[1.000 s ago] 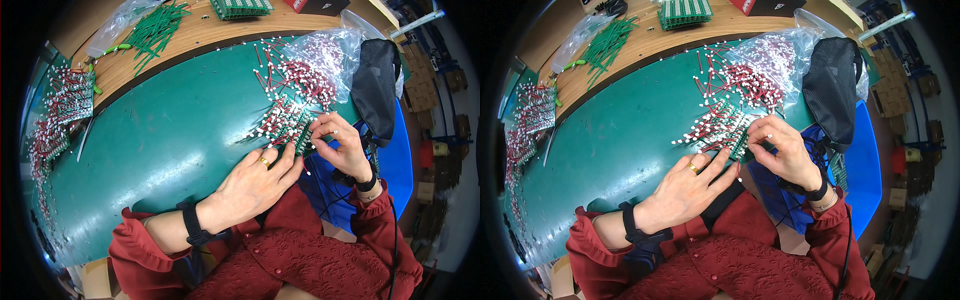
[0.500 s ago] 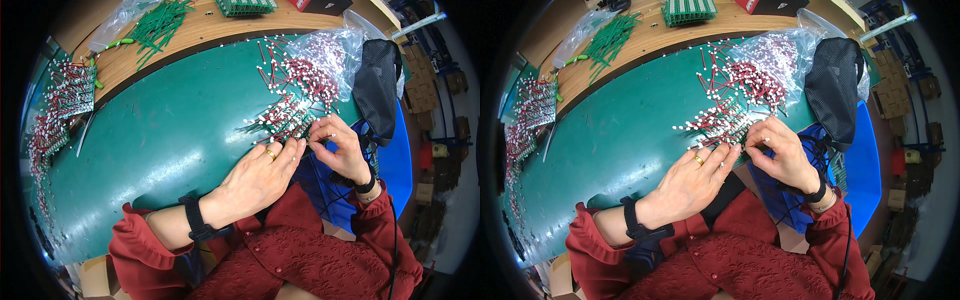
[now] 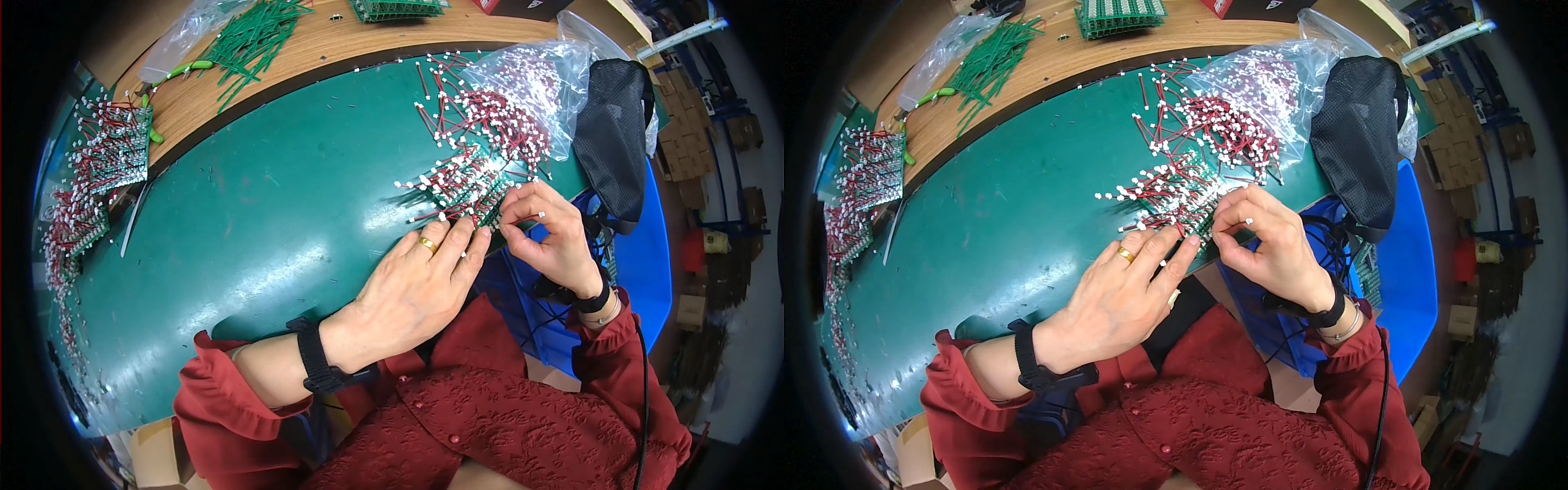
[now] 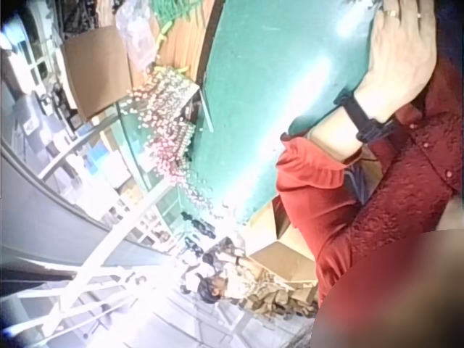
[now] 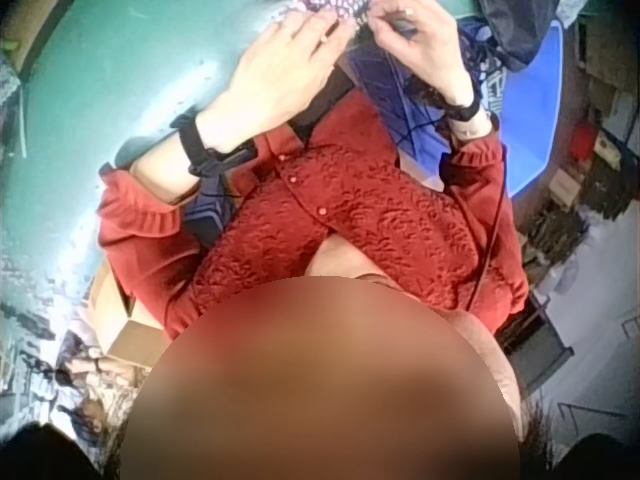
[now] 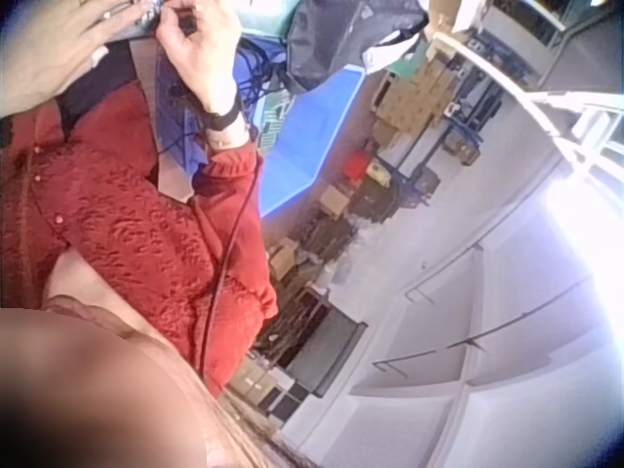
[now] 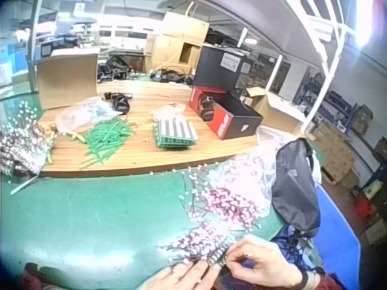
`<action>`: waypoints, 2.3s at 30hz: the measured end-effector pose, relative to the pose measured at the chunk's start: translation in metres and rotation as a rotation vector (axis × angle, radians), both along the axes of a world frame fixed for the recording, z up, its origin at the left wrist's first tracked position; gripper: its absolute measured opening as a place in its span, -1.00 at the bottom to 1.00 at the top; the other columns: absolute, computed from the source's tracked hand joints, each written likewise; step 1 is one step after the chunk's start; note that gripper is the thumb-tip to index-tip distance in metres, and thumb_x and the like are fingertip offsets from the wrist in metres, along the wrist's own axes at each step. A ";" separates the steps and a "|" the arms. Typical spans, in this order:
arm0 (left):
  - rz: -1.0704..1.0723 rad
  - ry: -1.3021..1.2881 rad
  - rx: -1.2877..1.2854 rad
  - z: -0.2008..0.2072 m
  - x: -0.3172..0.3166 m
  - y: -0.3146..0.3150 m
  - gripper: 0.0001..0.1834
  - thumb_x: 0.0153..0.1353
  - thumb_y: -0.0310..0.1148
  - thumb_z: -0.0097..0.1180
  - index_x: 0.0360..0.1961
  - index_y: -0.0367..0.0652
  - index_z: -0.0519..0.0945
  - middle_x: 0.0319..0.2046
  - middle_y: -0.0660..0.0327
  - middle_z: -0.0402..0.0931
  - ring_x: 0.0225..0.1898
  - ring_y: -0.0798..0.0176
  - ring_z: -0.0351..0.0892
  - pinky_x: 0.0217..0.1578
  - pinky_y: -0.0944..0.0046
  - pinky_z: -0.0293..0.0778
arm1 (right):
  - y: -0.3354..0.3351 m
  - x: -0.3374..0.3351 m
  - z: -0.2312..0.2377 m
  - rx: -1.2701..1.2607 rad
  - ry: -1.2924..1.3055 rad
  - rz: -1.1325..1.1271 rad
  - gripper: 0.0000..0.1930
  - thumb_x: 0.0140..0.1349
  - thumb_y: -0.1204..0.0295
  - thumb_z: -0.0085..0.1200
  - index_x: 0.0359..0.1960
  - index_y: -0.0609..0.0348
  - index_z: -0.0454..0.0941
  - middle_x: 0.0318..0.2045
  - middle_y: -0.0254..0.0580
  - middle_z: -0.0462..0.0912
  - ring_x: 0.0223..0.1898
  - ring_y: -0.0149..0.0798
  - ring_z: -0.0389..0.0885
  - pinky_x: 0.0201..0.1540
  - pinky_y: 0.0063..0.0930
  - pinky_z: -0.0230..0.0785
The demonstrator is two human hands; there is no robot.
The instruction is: The person inserts small red and white components into a green circuit board by hand. They pick up the components from a pile on the table and place them into the board's holes one by one.
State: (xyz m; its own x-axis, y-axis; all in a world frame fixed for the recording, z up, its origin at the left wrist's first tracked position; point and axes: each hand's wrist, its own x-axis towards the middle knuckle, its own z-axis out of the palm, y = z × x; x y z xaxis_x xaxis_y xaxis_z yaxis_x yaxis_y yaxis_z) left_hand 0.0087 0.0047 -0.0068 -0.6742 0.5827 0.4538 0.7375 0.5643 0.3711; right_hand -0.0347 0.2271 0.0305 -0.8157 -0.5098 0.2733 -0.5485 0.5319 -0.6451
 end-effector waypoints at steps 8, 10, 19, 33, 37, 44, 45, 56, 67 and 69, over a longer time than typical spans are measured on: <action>-0.022 -0.007 -0.037 -0.001 0.000 -0.001 -0.29 -0.05 -0.41 0.25 0.21 -0.31 0.40 0.09 0.00 0.41 0.00 0.01 0.45 -0.05 0.10 0.46 | -0.002 0.000 0.001 0.052 0.058 0.027 -0.82 -0.02 0.73 0.20 -0.38 0.28 0.52 -0.27 -0.16 0.56 -0.36 -0.34 0.62 -0.29 -0.52 0.52; -0.023 -0.001 -0.045 -0.001 0.000 -0.002 -0.29 -0.05 -0.40 0.25 0.21 -0.31 0.40 0.09 0.00 0.41 0.00 0.02 0.44 -0.05 0.10 0.46 | -0.002 0.000 0.002 0.060 0.062 0.028 -0.82 -0.02 0.73 0.20 -0.38 0.28 0.52 -0.27 -0.16 0.56 -0.36 -0.34 0.62 -0.29 -0.53 0.52; -0.017 0.025 -0.053 0.000 0.000 -0.002 -0.33 -0.02 -0.40 0.22 0.20 -0.28 0.42 0.10 -0.01 0.41 0.02 0.02 0.44 -0.05 0.11 0.45 | -0.004 0.000 0.005 0.082 0.023 0.016 -0.82 -0.07 0.71 0.23 -0.41 0.24 0.54 -0.30 -0.17 0.58 -0.27 -0.24 0.61 -0.23 -0.43 0.49; -0.045 0.037 -0.074 0.003 0.000 -0.004 -0.51 0.04 -0.41 0.09 0.08 -0.17 0.54 0.11 -0.06 0.43 0.03 -0.01 0.46 -0.06 0.10 0.45 | -0.012 -0.005 0.019 0.275 0.131 0.168 -0.75 -0.07 0.71 0.21 -0.34 0.22 0.48 -0.27 -0.13 0.52 -0.22 -0.05 0.57 -0.18 -0.29 0.46; -0.057 0.049 -0.092 0.003 0.000 -0.004 -0.56 0.04 -0.40 0.10 0.01 -0.19 0.57 0.12 -0.09 0.41 0.06 -0.05 0.44 -0.05 0.08 0.44 | -0.022 0.014 0.022 0.642 0.424 0.246 -0.78 -0.12 0.53 0.08 -0.39 0.37 0.47 -0.34 -0.03 0.41 -0.25 -0.03 0.42 -0.22 -0.33 0.42; -0.065 0.058 -0.165 0.005 0.000 -0.003 -0.51 -0.02 -0.41 0.19 0.03 -0.16 0.57 0.12 -0.09 0.41 0.08 -0.07 0.43 -0.05 0.06 0.42 | -0.021 0.021 0.007 0.633 0.518 0.130 -0.81 -0.05 0.48 0.10 -0.38 0.30 0.51 -0.32 -0.12 0.43 -0.22 -0.14 0.49 -0.35 -0.42 0.48; -0.073 0.076 -0.166 0.006 -0.001 -0.003 -0.49 -0.02 -0.41 0.19 0.05 -0.15 0.56 0.12 -0.09 0.41 0.07 -0.06 0.43 -0.05 0.06 0.42 | -0.016 0.019 0.005 0.524 0.441 0.094 -0.81 -0.05 0.53 0.14 -0.34 0.28 0.53 -0.29 -0.13 0.47 -0.22 -0.14 0.52 -0.32 -0.40 0.49; -0.081 0.066 -0.188 0.007 -0.001 -0.005 -0.35 -0.05 -0.43 0.21 0.19 -0.12 0.49 0.15 -0.06 0.38 0.04 -0.01 0.42 -0.06 0.09 0.41 | 0.047 -0.028 -0.001 0.256 0.167 -0.299 -0.89 0.07 0.60 0.22 -0.34 0.22 0.61 -0.35 -0.21 0.62 -0.37 -0.20 0.64 -0.34 -0.41 0.48; -0.090 0.067 -0.183 0.006 -0.002 -0.005 -0.37 -0.01 -0.43 0.17 0.20 -0.12 0.48 0.15 -0.06 0.38 0.04 -0.02 0.42 -0.02 0.08 0.41 | 0.048 -0.033 0.006 0.207 0.042 -0.339 -0.90 0.06 0.60 0.16 -0.35 0.25 0.60 -0.47 -0.23 0.64 -0.43 -0.39 0.65 -0.40 -0.52 0.50; -0.088 0.068 -0.180 0.006 -0.001 -0.005 -0.37 0.00 -0.43 0.16 0.20 -0.12 0.48 0.15 -0.07 0.38 0.05 -0.02 0.42 -0.02 0.08 0.41 | 0.050 -0.029 0.005 0.138 0.018 -0.382 -0.88 0.01 0.62 0.14 -0.37 0.25 0.59 -0.54 -0.20 0.62 -0.49 -0.35 0.65 -0.37 -0.49 0.51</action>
State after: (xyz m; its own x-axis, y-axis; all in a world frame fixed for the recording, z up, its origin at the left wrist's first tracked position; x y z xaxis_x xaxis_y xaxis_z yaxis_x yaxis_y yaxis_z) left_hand 0.0074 -0.0008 -0.0008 -0.5889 0.7138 0.3791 0.8065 0.5497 0.2179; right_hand -0.0635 0.2772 0.0351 -0.9493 -0.2043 0.2390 -0.3053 0.7807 -0.5453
